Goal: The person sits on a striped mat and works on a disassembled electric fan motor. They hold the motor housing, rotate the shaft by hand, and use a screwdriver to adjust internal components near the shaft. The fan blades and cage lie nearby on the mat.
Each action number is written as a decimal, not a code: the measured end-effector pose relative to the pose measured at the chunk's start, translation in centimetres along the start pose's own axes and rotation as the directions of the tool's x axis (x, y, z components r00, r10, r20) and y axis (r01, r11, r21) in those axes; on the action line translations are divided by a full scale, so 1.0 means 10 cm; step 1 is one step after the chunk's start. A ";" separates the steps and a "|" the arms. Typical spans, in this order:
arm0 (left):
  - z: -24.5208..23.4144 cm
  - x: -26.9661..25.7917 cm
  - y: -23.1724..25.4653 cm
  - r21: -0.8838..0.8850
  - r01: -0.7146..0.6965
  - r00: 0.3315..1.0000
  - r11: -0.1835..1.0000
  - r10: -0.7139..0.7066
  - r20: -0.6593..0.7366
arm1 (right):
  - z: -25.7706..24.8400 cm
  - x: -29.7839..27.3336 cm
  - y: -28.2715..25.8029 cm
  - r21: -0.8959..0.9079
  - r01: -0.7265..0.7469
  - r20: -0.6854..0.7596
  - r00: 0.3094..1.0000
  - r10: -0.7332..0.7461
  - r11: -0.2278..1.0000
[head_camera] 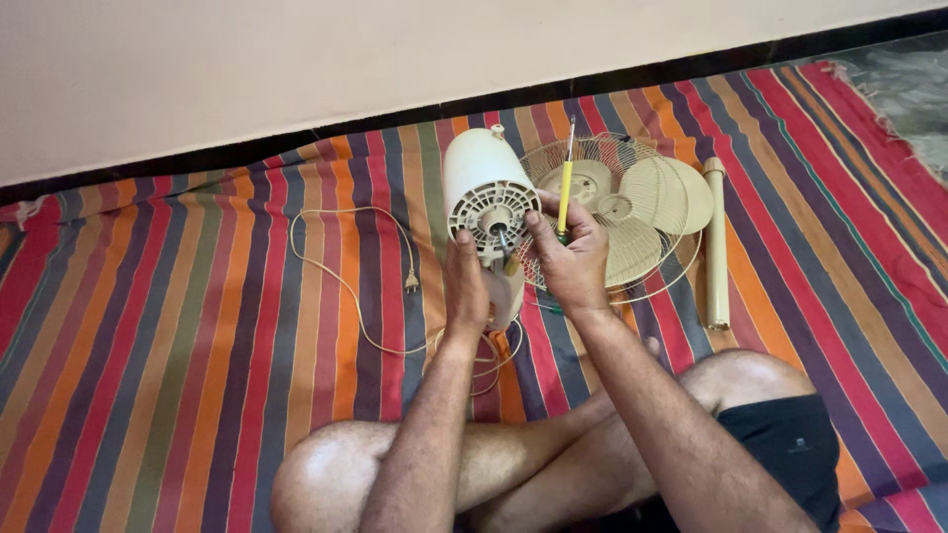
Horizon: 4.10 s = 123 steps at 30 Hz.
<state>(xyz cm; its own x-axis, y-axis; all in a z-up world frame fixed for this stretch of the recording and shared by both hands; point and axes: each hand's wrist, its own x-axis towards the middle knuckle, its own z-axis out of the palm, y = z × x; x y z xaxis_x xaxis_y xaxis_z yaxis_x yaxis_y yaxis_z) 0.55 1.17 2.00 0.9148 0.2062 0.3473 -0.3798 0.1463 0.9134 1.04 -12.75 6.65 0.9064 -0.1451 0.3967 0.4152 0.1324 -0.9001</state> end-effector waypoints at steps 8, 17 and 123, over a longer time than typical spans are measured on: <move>-0.07 0.03 0.18 -0.163 0.095 0.980 0.982 -0.064 0.187 | -0.09 0.00 0.06 -0.018 0.071 -0.002 0.997 -0.071 0.997; -0.16 0.12 0.33 -0.243 0.245 0.953 0.939 -0.188 0.236 | -0.35 0.11 0.26 0.151 -0.192 0.054 0.981 0.186 0.970; -0.57 0.48 0.19 -0.184 -0.078 0.966 0.980 0.120 0.231 | -0.24 -0.86 -1.34 -0.572 0.248 0.268 0.957 -0.108 0.782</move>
<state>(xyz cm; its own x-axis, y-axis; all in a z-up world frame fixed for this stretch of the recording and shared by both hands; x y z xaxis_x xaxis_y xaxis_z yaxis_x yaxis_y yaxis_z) 3.42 7.99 4.21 0.8692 -0.0066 0.4943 -0.4689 0.3056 0.8287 -12.52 -15.59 14.87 0.8441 0.1092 0.5249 0.5045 -0.4933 -0.7086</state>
